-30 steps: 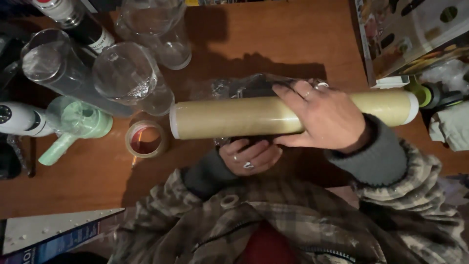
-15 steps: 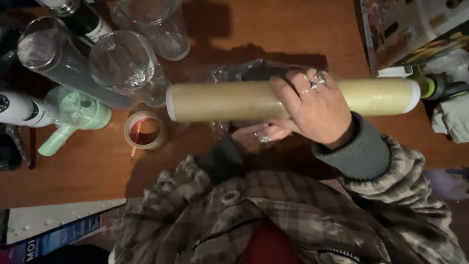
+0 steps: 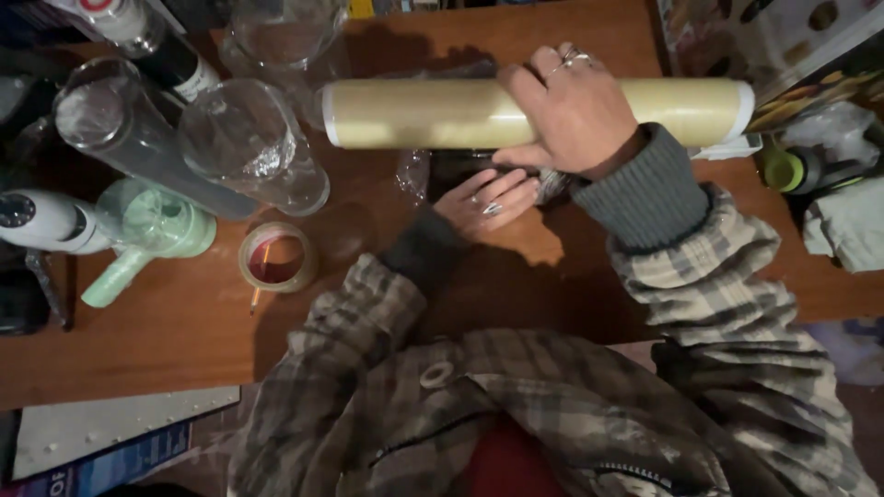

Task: Wrapping a small black toaster with clear plastic cling film.

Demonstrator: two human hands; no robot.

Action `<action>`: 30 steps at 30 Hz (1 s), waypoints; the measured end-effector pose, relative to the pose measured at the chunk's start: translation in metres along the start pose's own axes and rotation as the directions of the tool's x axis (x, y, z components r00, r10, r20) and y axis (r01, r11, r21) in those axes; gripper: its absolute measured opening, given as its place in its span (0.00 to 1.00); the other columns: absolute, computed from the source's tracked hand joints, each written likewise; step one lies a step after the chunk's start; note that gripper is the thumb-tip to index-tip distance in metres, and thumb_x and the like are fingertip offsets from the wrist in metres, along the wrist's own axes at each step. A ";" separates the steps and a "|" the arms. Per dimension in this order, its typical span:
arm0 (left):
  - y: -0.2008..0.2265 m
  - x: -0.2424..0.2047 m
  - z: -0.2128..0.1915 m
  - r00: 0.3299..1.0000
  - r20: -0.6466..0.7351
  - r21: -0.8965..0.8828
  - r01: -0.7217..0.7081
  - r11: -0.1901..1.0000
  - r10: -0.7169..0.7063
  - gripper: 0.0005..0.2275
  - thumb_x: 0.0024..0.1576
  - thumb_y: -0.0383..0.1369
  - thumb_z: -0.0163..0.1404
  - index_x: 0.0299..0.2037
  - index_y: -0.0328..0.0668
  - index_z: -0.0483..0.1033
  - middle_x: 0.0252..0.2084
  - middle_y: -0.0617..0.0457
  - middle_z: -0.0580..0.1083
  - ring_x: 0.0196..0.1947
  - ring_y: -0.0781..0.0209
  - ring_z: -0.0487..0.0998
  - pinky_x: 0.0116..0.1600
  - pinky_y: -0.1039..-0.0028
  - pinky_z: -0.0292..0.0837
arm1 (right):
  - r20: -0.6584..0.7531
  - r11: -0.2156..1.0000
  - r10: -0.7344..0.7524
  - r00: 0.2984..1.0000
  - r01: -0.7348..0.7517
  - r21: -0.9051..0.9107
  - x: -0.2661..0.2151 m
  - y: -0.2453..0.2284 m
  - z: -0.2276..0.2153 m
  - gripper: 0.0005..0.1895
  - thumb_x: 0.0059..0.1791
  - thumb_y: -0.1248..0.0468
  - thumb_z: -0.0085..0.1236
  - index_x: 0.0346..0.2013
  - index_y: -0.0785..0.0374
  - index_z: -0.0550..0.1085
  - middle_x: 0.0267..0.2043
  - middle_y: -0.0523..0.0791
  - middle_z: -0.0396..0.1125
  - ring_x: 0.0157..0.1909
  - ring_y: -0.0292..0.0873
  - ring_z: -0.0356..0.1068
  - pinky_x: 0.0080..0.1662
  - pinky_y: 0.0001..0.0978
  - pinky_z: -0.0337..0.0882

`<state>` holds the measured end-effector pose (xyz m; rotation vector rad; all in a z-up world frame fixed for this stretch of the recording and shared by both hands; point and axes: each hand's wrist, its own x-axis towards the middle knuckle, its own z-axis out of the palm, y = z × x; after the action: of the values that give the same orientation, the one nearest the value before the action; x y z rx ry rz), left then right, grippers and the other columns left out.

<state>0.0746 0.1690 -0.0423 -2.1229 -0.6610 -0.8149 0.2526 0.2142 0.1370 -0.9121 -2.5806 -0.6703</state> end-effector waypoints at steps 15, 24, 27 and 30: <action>0.009 -0.011 0.014 0.978 0.034 0.008 0.207 0.978 -0.207 0.18 0.64 0.40 0.51 0.65 0.67 0.74 0.67 0.67 0.66 0.63 0.65 0.64 0.67 0.67 0.57 | 0.023 0.996 0.004 1.000 -0.002 -0.085 0.006 -0.002 0.011 0.40 0.44 0.30 0.65 0.50 0.62 0.74 0.39 0.48 0.68 0.25 0.44 0.70 0.39 0.40 0.79; 0.006 -0.010 0.014 0.974 0.027 0.010 0.225 0.974 -0.225 0.17 0.62 0.40 0.52 0.62 0.66 0.76 0.64 0.71 0.69 0.63 0.66 0.65 0.71 0.67 0.55 | 0.060 0.998 -0.017 0.998 0.020 -0.058 0.007 -0.005 -0.004 0.42 0.43 0.28 0.63 0.52 0.61 0.73 0.41 0.52 0.72 0.29 0.50 0.74 0.36 0.40 0.79; 0.006 -0.011 0.014 0.972 0.000 -0.084 0.233 0.969 -0.234 0.17 0.59 0.36 0.56 0.59 0.60 0.79 0.60 0.65 0.71 0.58 0.64 0.67 0.68 0.66 0.64 | 0.099 0.999 -0.019 0.995 0.021 -0.024 0.005 -0.005 -0.006 0.45 0.44 0.23 0.58 0.50 0.62 0.73 0.37 0.52 0.73 0.22 0.47 0.72 0.26 0.35 0.75; 0.011 -0.027 0.039 0.975 0.009 -0.142 0.220 0.965 -0.221 0.19 0.57 0.33 0.57 0.59 0.58 0.79 0.54 0.63 0.71 0.57 0.59 0.66 0.64 0.67 0.68 | 0.207 0.997 -0.028 0.978 0.013 0.071 -0.003 -0.002 0.003 0.42 0.46 0.25 0.57 0.46 0.62 0.73 0.31 0.51 0.72 0.14 0.43 0.66 0.20 0.34 0.72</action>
<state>0.0773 0.1885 -0.0870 -2.1990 -0.8702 -1.0164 0.2536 0.2128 0.1327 -0.9816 -2.7810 -0.5105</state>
